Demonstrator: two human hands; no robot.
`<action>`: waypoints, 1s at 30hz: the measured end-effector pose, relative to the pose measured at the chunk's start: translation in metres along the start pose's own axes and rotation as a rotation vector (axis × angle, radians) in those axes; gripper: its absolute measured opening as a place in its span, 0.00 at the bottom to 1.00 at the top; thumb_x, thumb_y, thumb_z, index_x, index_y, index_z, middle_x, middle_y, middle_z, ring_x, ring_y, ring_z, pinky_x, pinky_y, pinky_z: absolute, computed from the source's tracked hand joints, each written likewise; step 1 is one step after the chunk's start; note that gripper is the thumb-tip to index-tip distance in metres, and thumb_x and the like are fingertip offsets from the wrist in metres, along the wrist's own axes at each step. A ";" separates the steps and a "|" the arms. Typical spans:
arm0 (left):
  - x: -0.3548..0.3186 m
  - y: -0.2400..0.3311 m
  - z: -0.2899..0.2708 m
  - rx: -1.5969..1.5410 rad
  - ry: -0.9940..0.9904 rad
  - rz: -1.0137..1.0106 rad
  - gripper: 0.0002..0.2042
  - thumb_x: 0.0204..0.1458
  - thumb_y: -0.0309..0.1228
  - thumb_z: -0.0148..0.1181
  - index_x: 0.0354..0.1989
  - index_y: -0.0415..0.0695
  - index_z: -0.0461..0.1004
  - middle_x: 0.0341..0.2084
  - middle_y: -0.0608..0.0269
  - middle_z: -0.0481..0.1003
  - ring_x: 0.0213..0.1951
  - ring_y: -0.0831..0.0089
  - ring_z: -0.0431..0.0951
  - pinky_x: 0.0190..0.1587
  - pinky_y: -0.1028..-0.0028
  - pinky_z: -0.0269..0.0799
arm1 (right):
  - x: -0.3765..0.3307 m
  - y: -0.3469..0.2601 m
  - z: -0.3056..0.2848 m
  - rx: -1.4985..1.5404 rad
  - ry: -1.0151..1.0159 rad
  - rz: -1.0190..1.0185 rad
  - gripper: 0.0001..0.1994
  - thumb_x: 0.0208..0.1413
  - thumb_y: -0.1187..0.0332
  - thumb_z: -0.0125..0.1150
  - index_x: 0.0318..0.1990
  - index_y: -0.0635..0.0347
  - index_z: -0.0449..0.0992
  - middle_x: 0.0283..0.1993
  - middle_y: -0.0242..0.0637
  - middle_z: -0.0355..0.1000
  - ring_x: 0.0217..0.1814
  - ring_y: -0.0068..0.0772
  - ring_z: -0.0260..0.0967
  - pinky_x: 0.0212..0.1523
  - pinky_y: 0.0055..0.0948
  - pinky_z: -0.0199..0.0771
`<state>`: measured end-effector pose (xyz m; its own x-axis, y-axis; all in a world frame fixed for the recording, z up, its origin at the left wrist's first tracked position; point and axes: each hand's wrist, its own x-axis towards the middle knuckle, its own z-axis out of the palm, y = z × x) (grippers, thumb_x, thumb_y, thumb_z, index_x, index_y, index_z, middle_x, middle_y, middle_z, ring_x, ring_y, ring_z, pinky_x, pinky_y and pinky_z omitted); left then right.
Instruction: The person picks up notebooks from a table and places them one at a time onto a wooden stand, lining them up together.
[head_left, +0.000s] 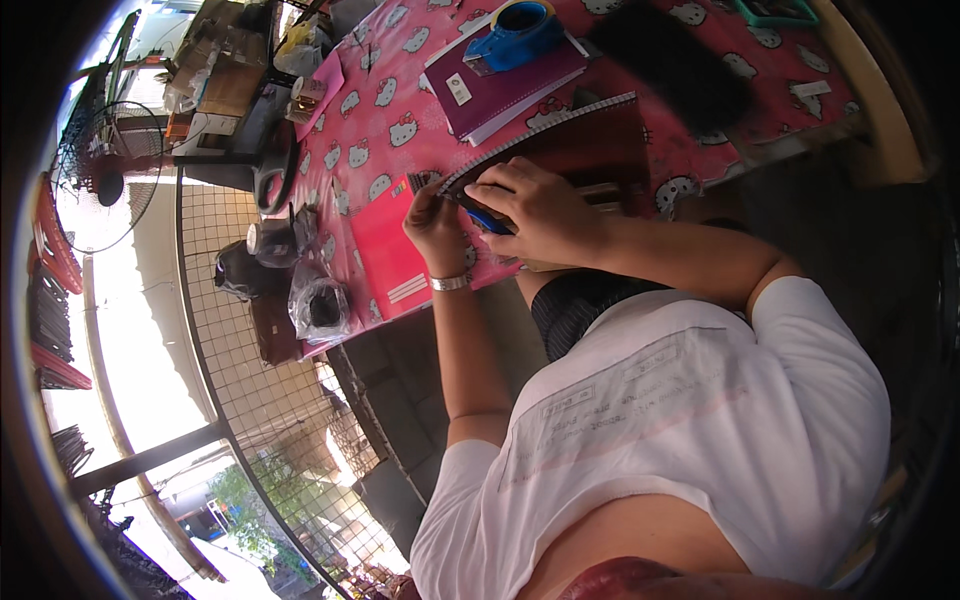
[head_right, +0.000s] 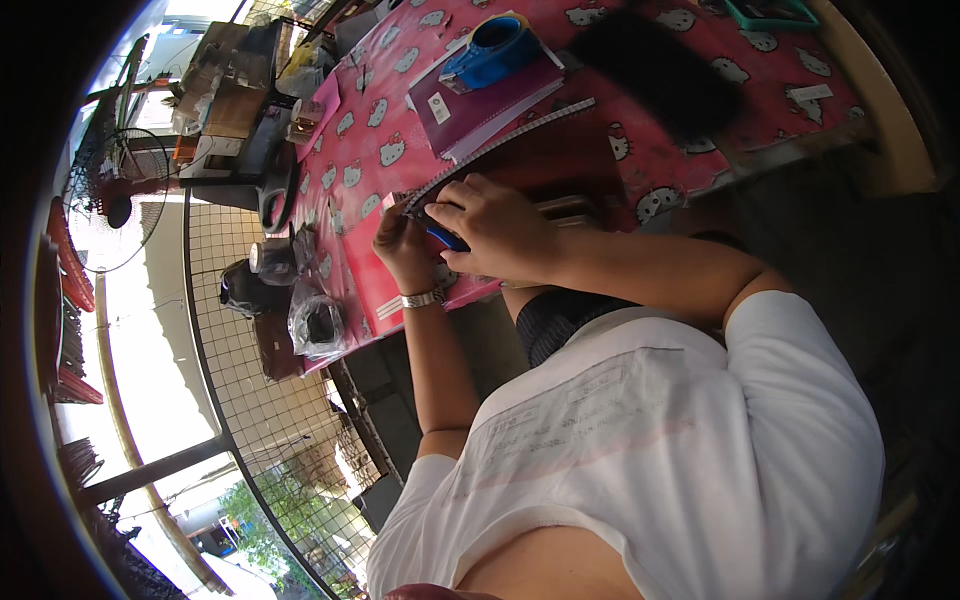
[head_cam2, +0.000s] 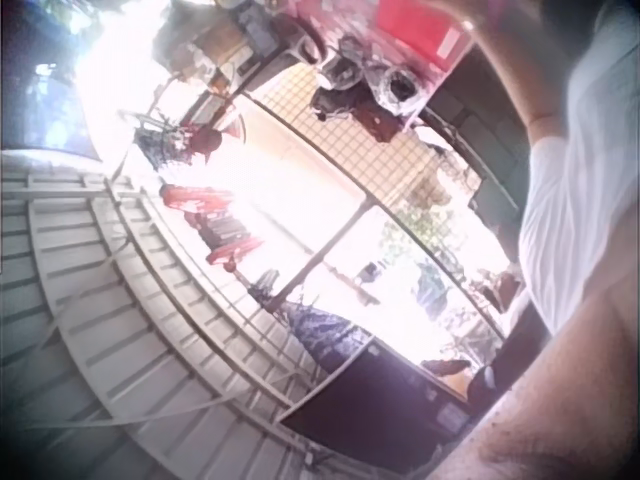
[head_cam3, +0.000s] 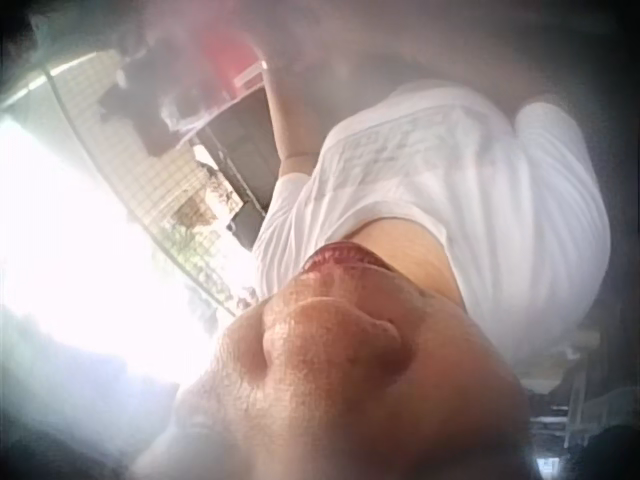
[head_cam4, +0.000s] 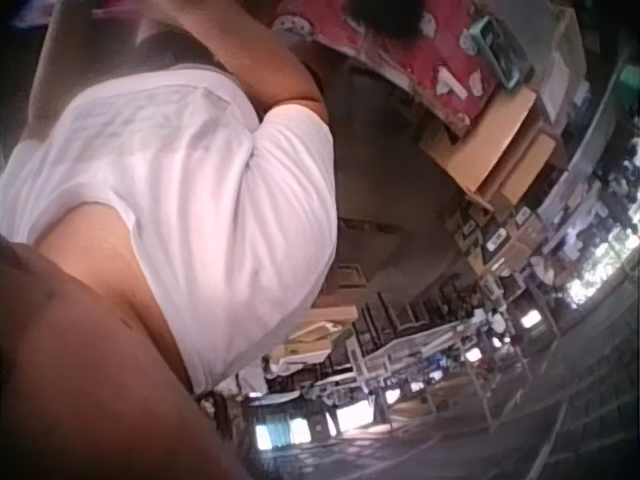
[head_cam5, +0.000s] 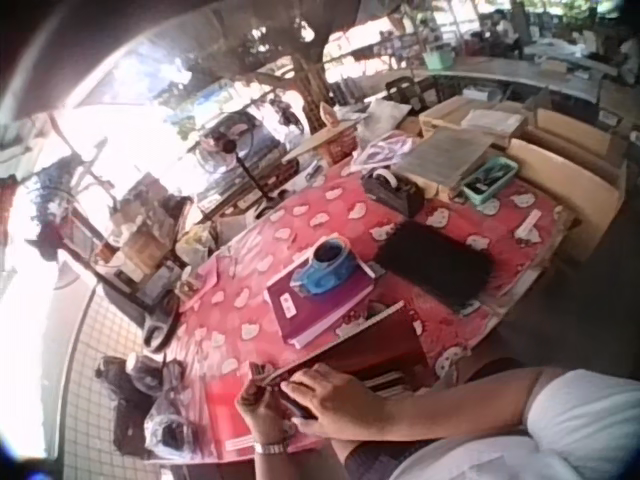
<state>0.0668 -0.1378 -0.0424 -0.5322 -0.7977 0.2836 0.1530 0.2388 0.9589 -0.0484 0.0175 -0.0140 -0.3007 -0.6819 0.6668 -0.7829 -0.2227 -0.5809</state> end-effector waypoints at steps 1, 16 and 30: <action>-0.005 0.002 0.006 -0.006 0.034 0.000 0.09 0.49 0.13 0.55 0.38 0.31 0.78 0.31 0.62 0.80 0.34 0.80 0.77 0.39 0.79 0.73 | 0.000 -0.002 0.005 -0.044 0.000 0.020 0.27 0.39 0.62 0.71 0.49 0.64 0.76 0.44 0.40 0.71 0.47 0.44 0.69 0.51 0.38 0.72; -0.013 0.006 0.014 0.001 0.200 0.057 0.10 0.48 0.13 0.55 0.37 0.32 0.79 0.29 0.61 0.81 0.33 0.77 0.78 0.39 0.79 0.73 | 0.006 -0.002 -0.006 1.130 -0.382 0.717 0.22 0.59 0.67 0.59 0.58 0.65 0.66 0.46 0.38 0.72 0.47 0.24 0.69 0.49 0.29 0.71; 0.113 0.099 -0.200 1.069 -0.068 -0.021 0.10 0.51 0.29 0.47 0.29 0.38 0.74 0.24 0.57 0.72 0.26 0.70 0.73 0.30 0.70 0.67 | -0.115 0.159 -0.102 -0.519 -0.361 0.364 0.28 0.44 0.70 0.67 0.56 0.57 0.68 0.53 0.43 0.67 0.53 0.48 0.69 0.53 0.43 0.70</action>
<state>0.1883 -0.3146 0.0855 -0.5763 -0.7828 0.2348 -0.6479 0.6127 0.4526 -0.1935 0.1319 -0.1352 -0.4627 -0.8572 0.2259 -0.8519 0.3596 -0.3807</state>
